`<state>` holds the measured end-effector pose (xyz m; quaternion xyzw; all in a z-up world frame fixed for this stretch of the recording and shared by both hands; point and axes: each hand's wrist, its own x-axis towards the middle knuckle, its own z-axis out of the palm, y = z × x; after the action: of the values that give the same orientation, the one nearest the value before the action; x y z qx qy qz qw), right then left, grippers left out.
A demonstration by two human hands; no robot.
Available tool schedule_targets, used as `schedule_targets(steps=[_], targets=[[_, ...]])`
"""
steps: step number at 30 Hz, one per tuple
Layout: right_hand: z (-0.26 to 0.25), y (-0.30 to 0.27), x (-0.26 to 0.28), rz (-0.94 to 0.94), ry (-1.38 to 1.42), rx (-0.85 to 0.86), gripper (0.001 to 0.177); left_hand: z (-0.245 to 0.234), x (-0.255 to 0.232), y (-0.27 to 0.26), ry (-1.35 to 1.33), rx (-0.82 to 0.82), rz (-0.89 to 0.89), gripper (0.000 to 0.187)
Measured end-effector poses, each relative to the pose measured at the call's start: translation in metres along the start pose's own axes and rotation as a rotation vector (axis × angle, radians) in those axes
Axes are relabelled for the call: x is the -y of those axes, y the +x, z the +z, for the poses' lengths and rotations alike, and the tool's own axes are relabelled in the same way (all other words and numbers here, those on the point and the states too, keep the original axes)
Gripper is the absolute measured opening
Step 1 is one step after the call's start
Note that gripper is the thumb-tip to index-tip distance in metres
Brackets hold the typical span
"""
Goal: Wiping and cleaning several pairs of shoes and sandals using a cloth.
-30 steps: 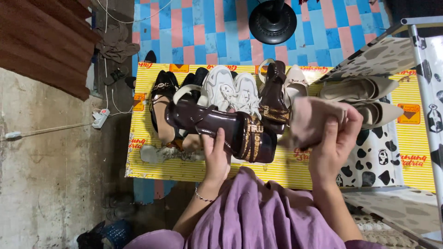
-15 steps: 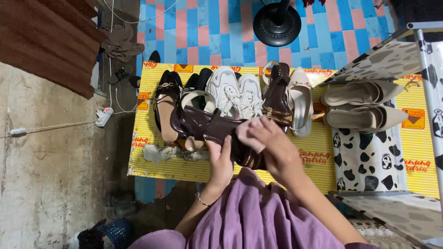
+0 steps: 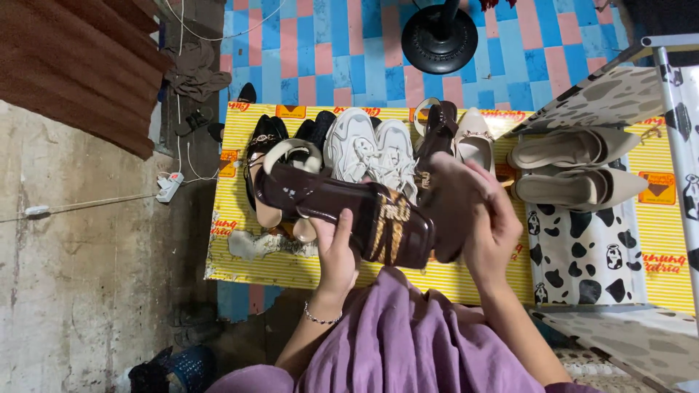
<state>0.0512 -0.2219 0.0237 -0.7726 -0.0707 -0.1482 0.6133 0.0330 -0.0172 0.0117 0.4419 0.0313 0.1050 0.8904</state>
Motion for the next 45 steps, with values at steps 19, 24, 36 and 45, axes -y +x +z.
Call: schedule_targets(steps=[19,24,36,45], targets=[[0.0,-0.019,0.018,-0.678,-0.489,0.621,0.042,-0.034,0.032,0.007,0.11,-0.202,0.133,0.068],[0.0,-0.018,0.014,-0.549,-0.547,0.519,0.041,-0.025,0.037,0.005,0.131,-0.184,0.068,0.074],[-0.055,-0.007,-0.031,0.31,0.285,0.028,0.028,-0.059,0.0,0.028,0.286,0.115,-0.366,0.027],[0.005,-0.004,0.026,-0.531,-0.122,0.85,0.052,-0.088,0.07,0.027,0.429,0.072,-0.506,0.046]])
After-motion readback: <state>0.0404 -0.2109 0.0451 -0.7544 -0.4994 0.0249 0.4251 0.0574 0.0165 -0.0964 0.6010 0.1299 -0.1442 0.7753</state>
